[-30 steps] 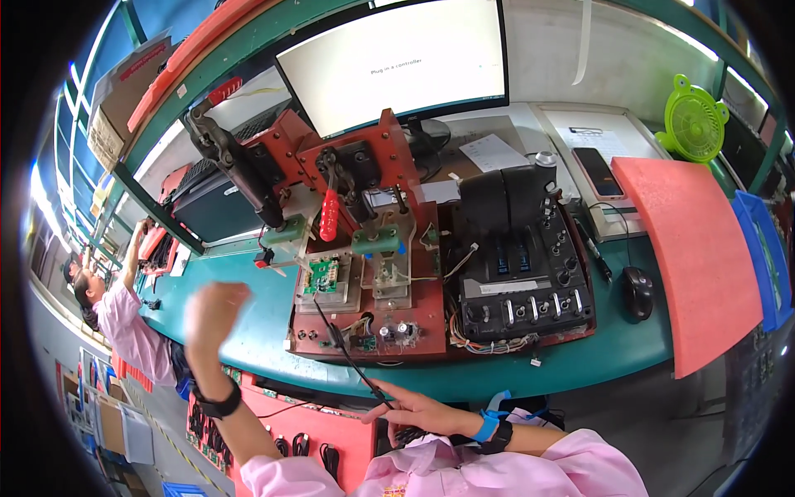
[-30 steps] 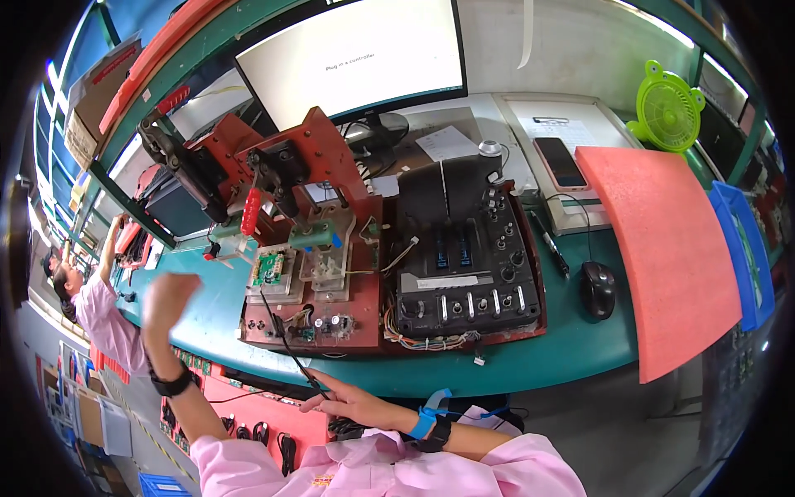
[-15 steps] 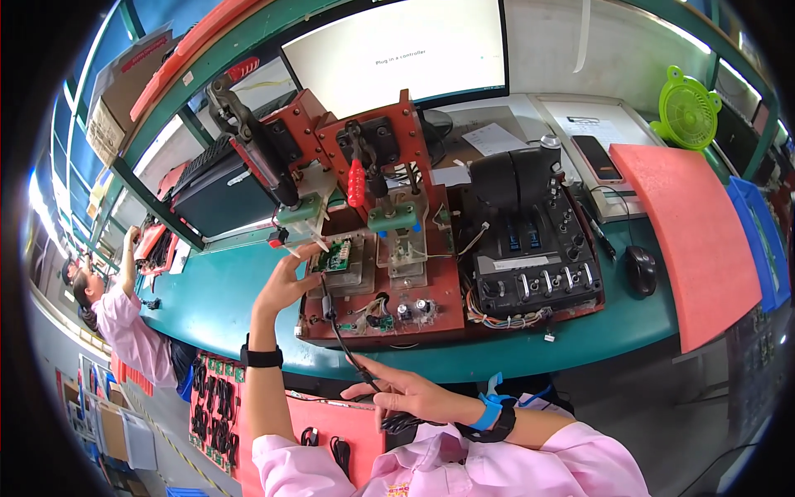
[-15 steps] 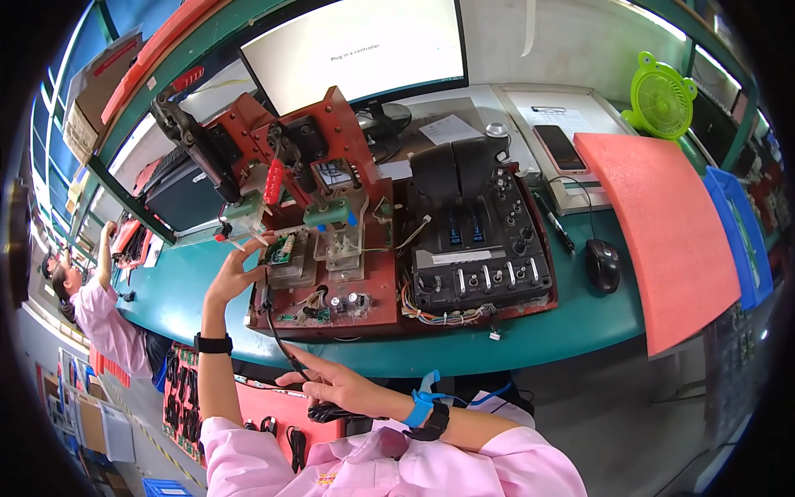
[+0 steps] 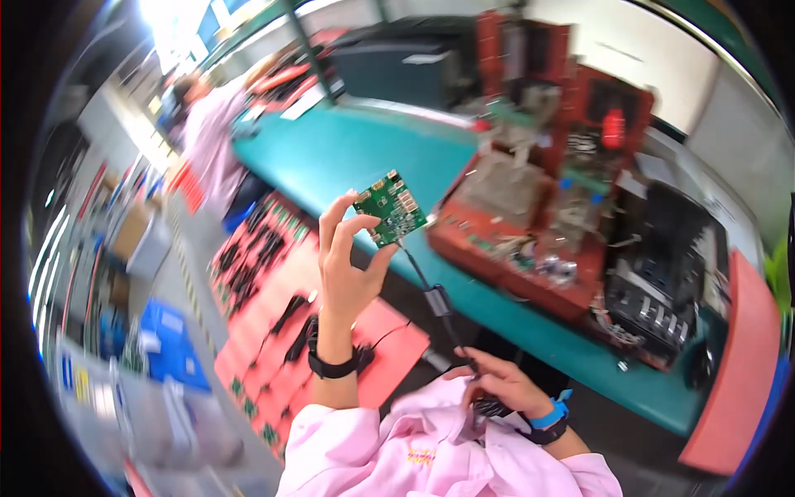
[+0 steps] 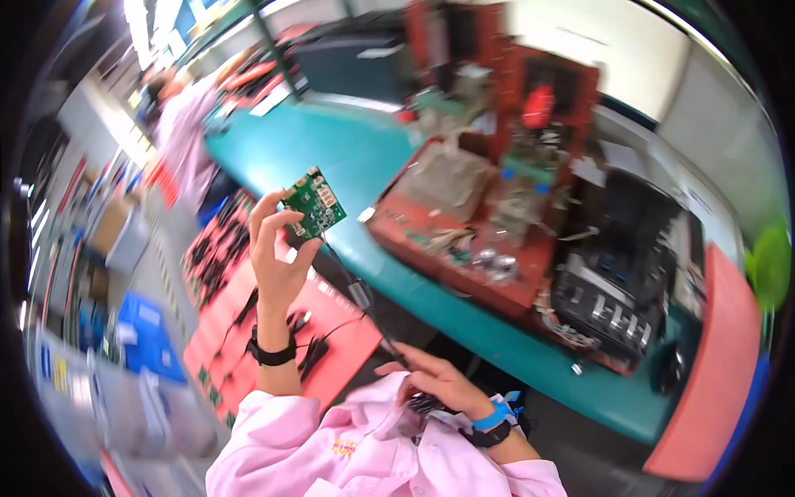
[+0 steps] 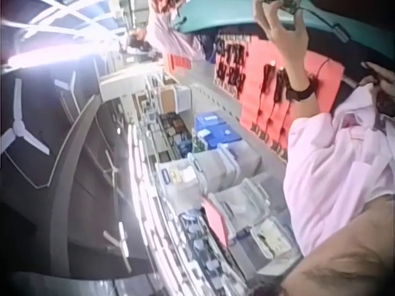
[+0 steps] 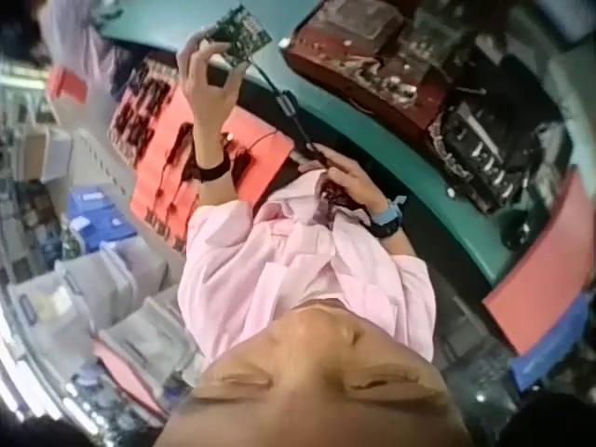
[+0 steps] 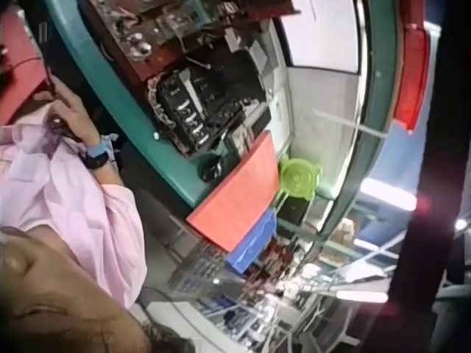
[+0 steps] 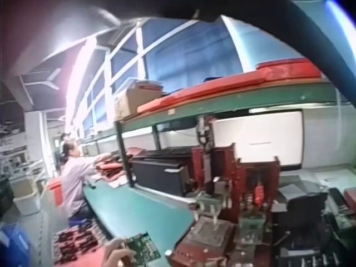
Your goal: The person picks up a circuit board with an attached cable, places it into a testing fixture, and pulls down a lever. They press buttons and move a joystick on a control panel, then lift the lever and return the board to the foam pad.
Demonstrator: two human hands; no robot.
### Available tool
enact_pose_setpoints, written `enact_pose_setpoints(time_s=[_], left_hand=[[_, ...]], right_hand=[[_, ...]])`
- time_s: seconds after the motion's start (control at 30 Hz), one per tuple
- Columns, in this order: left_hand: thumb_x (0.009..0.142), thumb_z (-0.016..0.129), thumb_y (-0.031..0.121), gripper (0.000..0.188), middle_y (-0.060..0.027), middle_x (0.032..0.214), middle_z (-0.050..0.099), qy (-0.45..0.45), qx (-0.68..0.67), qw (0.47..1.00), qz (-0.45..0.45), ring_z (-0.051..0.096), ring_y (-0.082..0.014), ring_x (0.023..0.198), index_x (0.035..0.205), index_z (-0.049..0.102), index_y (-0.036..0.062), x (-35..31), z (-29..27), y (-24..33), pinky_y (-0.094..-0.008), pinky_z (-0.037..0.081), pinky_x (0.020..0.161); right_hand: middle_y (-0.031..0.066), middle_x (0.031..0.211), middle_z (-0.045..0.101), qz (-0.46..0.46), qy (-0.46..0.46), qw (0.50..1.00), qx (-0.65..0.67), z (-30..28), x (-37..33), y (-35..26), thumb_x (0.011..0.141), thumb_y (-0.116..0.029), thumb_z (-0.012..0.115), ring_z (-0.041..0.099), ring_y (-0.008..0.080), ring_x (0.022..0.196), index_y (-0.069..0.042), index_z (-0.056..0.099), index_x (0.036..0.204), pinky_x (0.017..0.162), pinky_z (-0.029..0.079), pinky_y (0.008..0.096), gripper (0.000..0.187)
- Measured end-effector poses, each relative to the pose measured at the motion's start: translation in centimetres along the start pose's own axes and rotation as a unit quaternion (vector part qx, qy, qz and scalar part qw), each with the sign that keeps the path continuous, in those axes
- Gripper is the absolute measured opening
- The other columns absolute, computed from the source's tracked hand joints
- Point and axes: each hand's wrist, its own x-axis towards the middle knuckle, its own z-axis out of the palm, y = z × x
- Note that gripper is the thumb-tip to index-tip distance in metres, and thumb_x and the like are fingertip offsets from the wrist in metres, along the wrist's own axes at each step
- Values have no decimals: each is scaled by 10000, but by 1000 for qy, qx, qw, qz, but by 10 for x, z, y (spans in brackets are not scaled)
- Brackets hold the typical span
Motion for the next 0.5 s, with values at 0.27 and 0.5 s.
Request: enact_pose_setpoints(time_s=[0.27, 0.5], left_hand=[[637, 738, 182, 422, -168, 1180, 399, 298, 98, 944, 102, 442, -340, 1065, 953, 501, 31, -39, -54, 77, -392, 378, 894], [608, 737, 69, 453, -135, 1141, 436, 273, 13, 936, 223, 458, -269, 1046, 990, 500, 17, 37, -1, 122, -384, 373, 903]], right_hand=[[146, 1022, 559, 76, -204, 967, -134, -16, -8, 0, 696, -315, 690, 558, 180, 857, 40, 442, 1188, 772, 447, 306, 656], [115, 908, 583, 36, -144, 972, -179, 8, -30, -32, 580, -241, 785, 555, 168, 830, 39, 517, 1099, 749, 440, 279, 647]])
